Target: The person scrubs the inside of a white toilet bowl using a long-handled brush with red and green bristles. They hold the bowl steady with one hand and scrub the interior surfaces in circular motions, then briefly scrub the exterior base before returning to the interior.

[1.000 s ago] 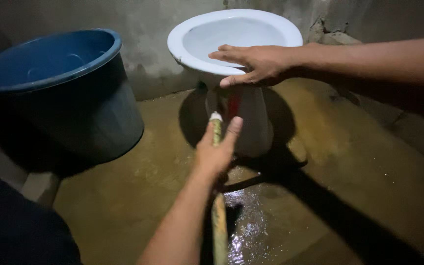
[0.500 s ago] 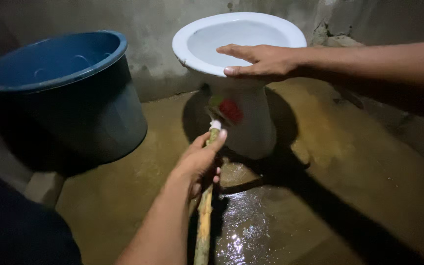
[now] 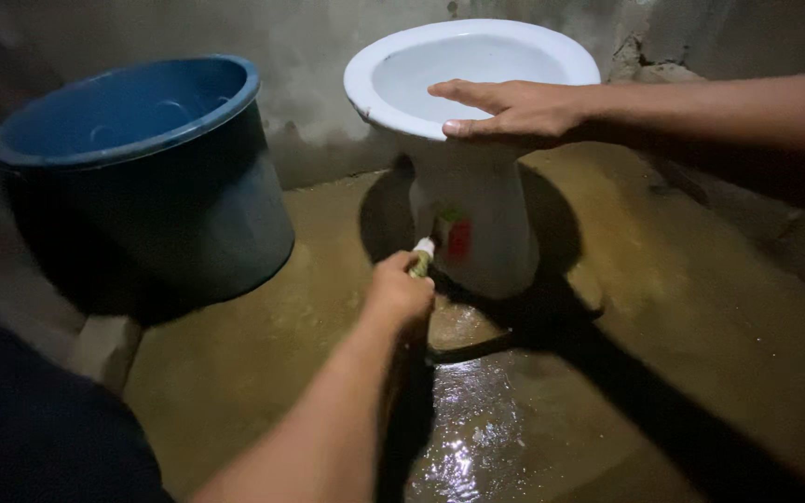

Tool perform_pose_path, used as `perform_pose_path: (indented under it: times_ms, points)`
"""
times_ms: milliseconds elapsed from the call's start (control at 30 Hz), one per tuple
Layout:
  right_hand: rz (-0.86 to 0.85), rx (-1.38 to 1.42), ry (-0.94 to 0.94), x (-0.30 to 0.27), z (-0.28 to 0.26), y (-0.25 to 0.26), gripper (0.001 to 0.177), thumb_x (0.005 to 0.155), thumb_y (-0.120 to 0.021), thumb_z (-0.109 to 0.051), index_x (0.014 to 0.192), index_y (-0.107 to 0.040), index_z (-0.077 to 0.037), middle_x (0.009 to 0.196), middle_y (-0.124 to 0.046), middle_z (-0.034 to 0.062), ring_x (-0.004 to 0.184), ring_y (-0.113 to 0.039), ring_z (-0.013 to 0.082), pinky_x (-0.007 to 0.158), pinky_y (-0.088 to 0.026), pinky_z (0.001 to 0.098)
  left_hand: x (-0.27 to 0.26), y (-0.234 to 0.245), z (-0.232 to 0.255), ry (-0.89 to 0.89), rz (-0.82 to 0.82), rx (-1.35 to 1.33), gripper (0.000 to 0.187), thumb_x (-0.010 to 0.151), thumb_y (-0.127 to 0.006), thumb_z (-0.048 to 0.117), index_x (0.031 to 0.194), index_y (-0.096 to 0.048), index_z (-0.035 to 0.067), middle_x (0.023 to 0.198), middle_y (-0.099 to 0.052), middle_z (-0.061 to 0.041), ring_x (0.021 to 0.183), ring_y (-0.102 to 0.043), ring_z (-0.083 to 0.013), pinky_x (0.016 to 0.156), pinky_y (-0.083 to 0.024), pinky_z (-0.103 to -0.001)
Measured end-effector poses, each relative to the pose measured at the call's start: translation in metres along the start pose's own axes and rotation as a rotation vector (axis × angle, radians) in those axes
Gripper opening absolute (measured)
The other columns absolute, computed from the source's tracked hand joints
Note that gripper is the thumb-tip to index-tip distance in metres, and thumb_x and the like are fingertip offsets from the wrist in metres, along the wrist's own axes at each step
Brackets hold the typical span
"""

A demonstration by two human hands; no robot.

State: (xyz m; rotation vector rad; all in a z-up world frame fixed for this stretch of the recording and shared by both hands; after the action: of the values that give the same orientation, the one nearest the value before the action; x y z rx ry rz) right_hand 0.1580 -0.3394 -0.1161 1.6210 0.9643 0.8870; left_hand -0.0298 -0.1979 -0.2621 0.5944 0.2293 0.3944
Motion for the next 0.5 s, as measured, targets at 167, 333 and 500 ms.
perform_pose_path:
  times_ms: [167, 333, 500]
  points:
    - [-0.013, 0.022, -0.077, 0.003, 0.002, 0.001, 0.094, 0.086, -0.033, -0.077, 0.162, -0.018, -0.025, 0.169, -0.020, 0.0074, 0.152, -0.026, 0.0334, 0.123, -0.023, 0.0534, 0.024, 0.016, -0.001, 0.302, -0.325, -0.963, 0.053, 0.100, -0.050, 0.004, 0.149, -0.048, 0.025, 0.099, -0.064, -0.011, 0.073, -0.060, -0.0217, 0.063, -0.056, -0.035]
    - [-0.018, 0.027, -0.097, -0.002, 0.002, 0.001, 0.096, 0.083, -0.033, -0.080, 0.162, -0.020, -0.028, 0.170, -0.020, 0.0066, 0.153, -0.025, 0.0342, 0.123, -0.022, 0.0562, 0.039, 0.024, 0.030, 0.299, -0.365, -1.346, 0.041, 0.097, -0.045, 0.010, 0.136, -0.050, -0.001, 0.092, -0.060, -0.017, 0.069, -0.063, -0.0238, 0.058, -0.061, -0.034]
    - [-0.021, 0.015, -0.075, 0.001, 0.006, 0.001, 0.097, 0.081, -0.039, -0.078, 0.162, -0.021, -0.027, 0.169, -0.023, 0.0061, 0.151, -0.030, 0.0334, 0.118, -0.025, 0.0604, 0.029, 0.039, 0.011, 0.159, -0.273, -1.653, 0.027, 0.100, -0.045, 0.009, 0.123, -0.046, -0.005, 0.083, -0.054, -0.012, 0.068, -0.057, -0.0160, 0.052, -0.047, -0.024]
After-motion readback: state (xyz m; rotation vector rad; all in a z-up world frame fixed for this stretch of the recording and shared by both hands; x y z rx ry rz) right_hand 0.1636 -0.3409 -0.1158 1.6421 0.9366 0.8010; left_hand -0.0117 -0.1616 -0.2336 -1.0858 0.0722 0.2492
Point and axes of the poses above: each hand's wrist, its own x-axis towards the middle knuckle, its own y-axis out of the back of the hand, z = x × y, the point moved 3 cm from there along x, towards the middle knuckle
